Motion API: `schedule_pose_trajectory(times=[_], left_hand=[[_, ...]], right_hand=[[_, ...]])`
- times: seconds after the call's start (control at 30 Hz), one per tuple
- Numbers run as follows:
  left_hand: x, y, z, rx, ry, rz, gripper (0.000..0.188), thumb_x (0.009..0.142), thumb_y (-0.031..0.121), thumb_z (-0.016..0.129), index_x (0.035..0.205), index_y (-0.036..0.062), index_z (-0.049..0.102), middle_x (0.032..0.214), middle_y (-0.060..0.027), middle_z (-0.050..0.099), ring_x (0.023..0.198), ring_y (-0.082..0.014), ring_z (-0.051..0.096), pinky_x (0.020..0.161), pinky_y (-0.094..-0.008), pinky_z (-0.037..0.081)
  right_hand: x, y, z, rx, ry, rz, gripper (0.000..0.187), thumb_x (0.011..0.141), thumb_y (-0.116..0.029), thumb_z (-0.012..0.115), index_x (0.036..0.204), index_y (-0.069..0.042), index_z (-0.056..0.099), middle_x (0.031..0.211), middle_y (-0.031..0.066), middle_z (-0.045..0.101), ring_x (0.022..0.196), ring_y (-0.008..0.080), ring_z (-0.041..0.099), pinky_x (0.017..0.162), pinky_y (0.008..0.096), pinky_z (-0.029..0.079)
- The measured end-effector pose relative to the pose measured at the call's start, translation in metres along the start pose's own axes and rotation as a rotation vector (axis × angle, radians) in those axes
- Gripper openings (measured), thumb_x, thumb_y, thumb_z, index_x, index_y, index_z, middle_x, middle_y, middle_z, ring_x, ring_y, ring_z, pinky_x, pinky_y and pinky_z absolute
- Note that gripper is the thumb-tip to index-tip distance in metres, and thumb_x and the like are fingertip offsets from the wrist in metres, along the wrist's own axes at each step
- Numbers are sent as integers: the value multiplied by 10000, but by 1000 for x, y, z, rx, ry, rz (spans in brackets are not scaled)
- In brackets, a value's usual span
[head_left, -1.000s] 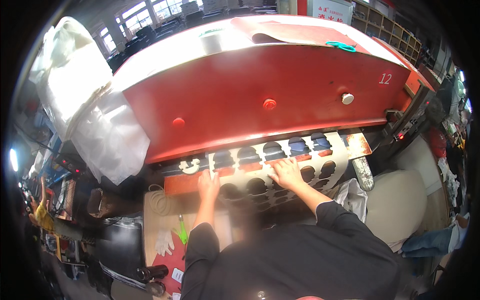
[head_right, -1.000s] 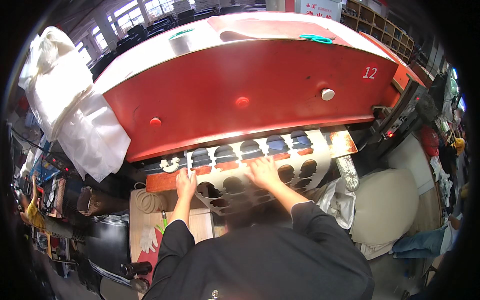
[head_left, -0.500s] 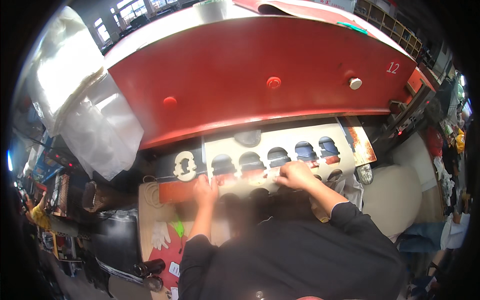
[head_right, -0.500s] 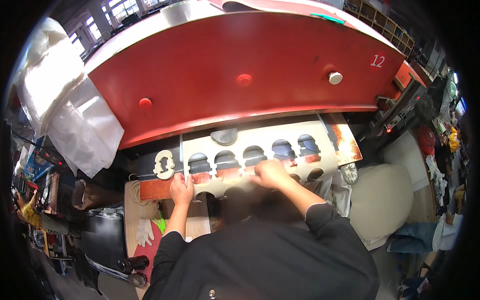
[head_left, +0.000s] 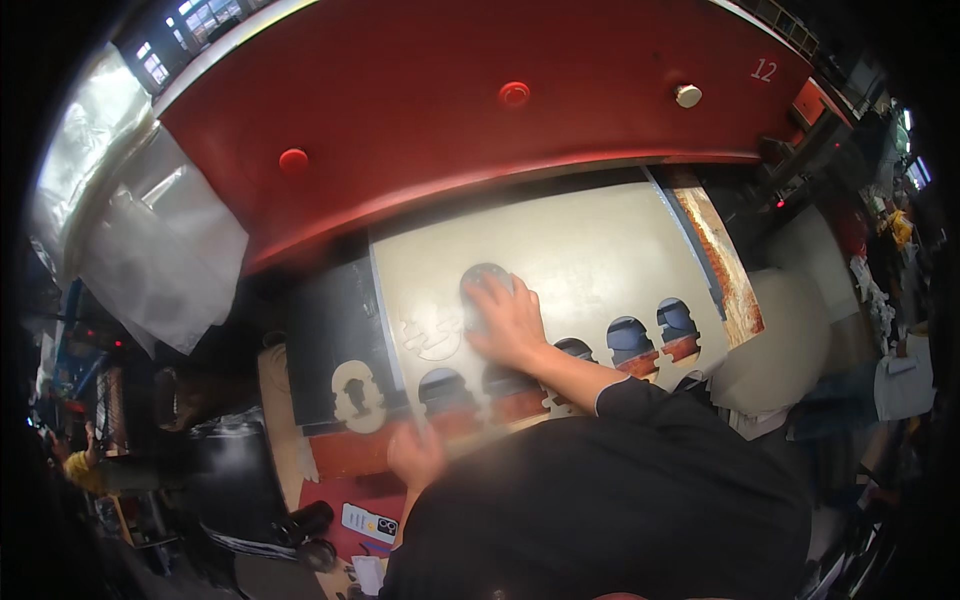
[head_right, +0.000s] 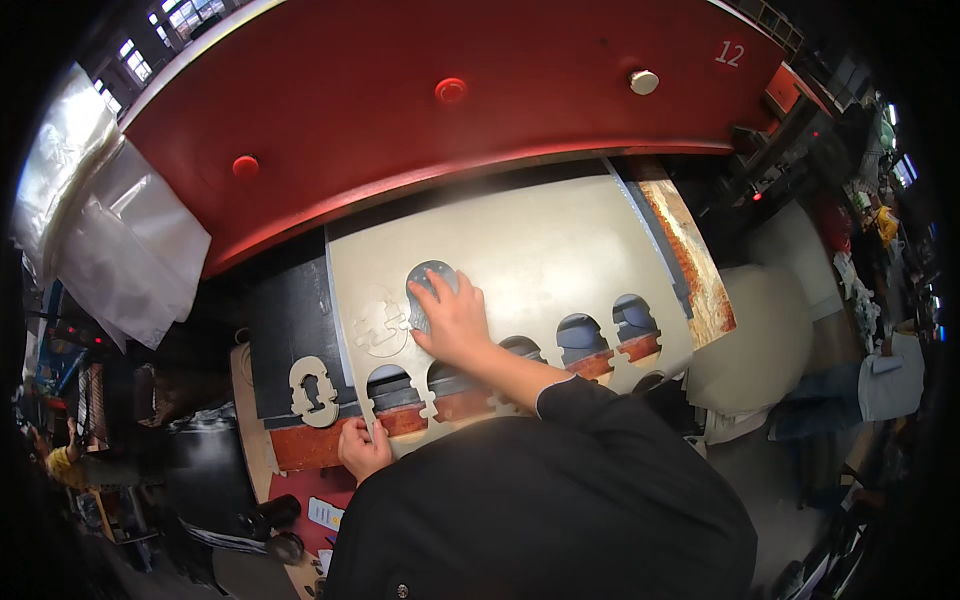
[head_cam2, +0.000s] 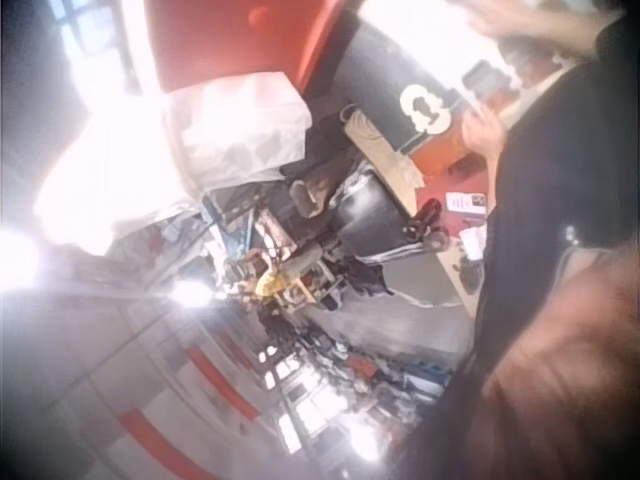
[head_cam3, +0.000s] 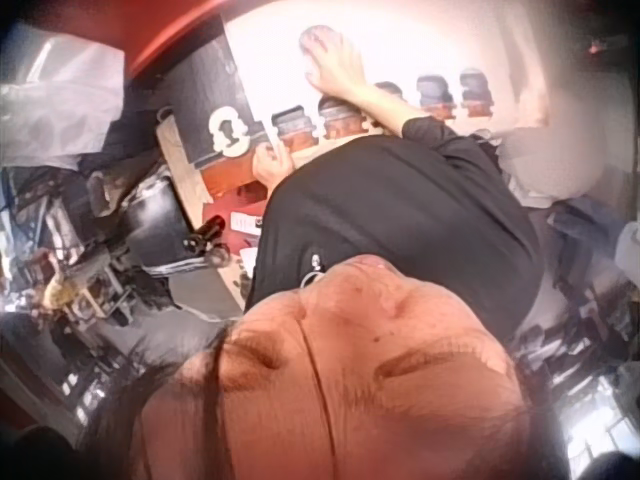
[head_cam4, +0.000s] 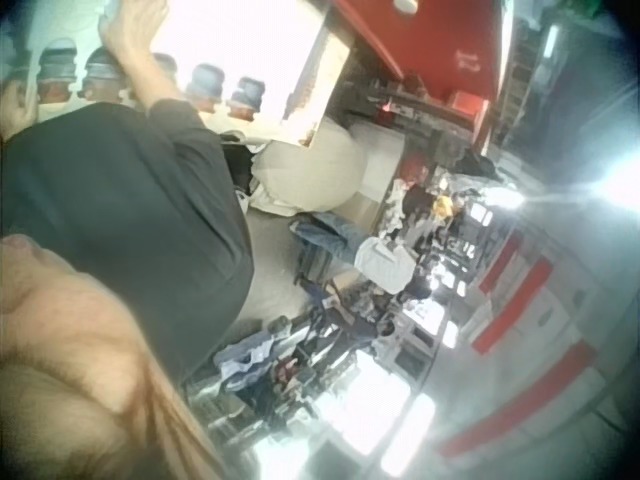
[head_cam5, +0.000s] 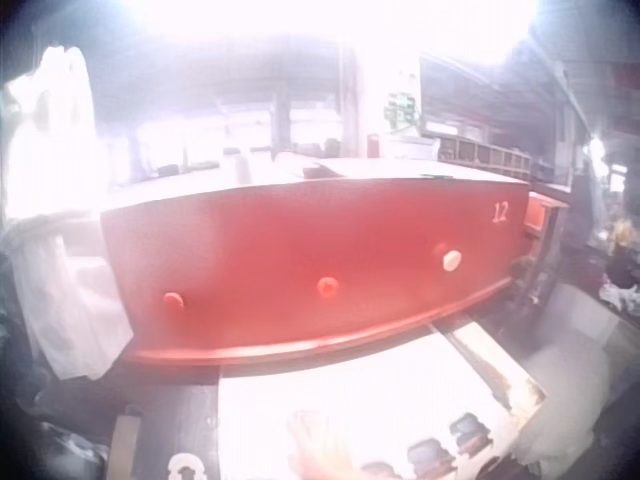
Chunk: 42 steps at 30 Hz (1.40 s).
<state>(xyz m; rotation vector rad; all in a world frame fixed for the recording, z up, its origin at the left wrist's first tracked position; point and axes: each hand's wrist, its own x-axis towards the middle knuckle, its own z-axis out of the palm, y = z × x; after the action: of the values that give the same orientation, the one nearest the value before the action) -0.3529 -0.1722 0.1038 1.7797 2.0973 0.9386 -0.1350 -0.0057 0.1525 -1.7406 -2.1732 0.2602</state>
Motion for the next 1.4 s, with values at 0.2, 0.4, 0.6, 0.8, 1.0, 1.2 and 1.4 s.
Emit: schedule_pose_trajectory(times=[0.2,0.4,0.6,0.8,1.0,1.2,1.4], left_hand=[[-30,-10,-7,-20,-49,-42,248,794,230,716,924,46,614,756,-146,593,682,-380,571,600,-474,438],[-26,-15,2,-8,16,62,211,784,183,715,882,48,586,684,-110,554,655,-344,555,601,-454,425],[-17,-12,4,-29,58,72,203,775,169,713,857,46,575,647,-91,536,637,-329,546,598,-445,420],[-16,-12,5,-33,-1,61,217,802,207,704,877,45,579,732,-166,568,672,-402,555,601,-497,415],[10,-10,8,-18,7,91,189,801,194,694,836,49,579,712,-171,566,656,-403,557,583,-498,423],[56,-13,33,-15,84,144,161,804,172,680,830,48,580,653,-120,538,626,-354,548,571,-464,422],[127,-25,82,74,146,181,168,846,215,659,861,74,570,640,-97,543,643,-325,566,592,-456,445]], right_hand=[[-21,31,-19,294,111,24,743,623,-273,831,1298,-120,560,1361,134,526,1252,361,483,1012,485,399],[-42,73,-37,59,77,106,724,632,-275,824,1290,-126,561,1357,96,535,1277,414,441,1042,521,366],[-43,77,-30,27,79,94,757,624,-284,827,1309,-128,545,1363,97,532,1289,398,437,1066,513,353],[-41,83,-38,61,80,79,757,653,-296,820,1323,-101,526,1350,149,528,1273,400,455,1064,501,358],[-102,98,-79,-16,270,121,604,759,-304,742,1260,-34,541,1278,192,553,1193,375,519,1010,468,386],[-115,102,-51,-166,293,-99,461,733,-294,738,1113,-61,616,1146,119,604,1085,310,575,905,438,404],[-43,141,-21,-95,377,-93,438,720,-256,736,1101,-80,610,1109,92,615,1068,283,578,913,434,398]])
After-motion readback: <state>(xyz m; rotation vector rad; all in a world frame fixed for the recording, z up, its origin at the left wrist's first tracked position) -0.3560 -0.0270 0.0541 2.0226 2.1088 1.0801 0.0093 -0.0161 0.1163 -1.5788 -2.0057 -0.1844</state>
